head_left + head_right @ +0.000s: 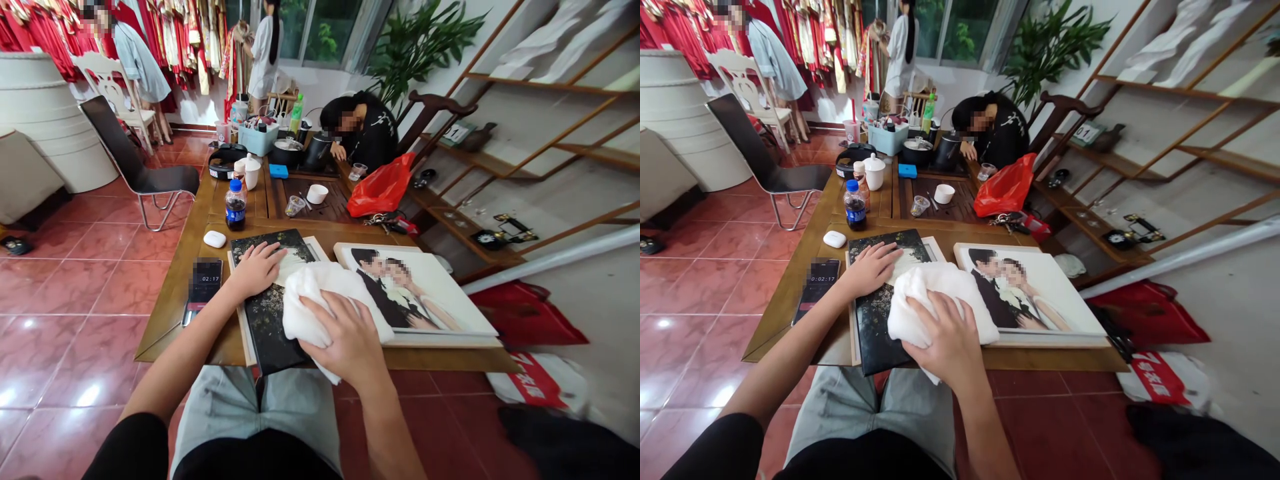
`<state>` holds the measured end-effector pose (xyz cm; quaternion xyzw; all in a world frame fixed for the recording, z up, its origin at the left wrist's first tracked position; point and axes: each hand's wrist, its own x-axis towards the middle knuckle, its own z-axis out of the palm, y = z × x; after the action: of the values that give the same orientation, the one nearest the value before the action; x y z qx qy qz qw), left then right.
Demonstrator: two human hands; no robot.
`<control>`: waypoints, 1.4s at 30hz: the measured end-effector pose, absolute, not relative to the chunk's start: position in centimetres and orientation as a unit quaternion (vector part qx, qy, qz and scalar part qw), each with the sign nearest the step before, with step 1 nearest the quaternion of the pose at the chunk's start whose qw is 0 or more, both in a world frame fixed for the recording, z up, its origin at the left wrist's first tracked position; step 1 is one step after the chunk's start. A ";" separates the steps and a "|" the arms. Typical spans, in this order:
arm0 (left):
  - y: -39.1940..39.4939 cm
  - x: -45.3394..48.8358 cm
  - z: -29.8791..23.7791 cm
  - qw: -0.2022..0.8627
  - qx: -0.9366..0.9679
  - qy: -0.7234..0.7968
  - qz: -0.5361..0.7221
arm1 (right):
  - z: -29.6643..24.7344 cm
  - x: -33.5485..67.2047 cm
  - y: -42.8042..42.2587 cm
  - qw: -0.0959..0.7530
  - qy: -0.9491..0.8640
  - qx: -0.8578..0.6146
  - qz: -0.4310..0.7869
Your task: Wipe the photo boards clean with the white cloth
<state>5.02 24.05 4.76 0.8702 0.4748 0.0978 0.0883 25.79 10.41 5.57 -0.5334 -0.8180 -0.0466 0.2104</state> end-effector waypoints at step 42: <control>24.6 4.0 4.4 -0.007 0.835 0.538 0.111 | 5.9 23.6 10.3 0.203 -0.856 -0.475 0.014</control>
<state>4.02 24.63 4.41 0.8354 0.5382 0.1111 -0.0074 23.63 10.33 5.92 -0.4748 -0.8562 0.0144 0.2031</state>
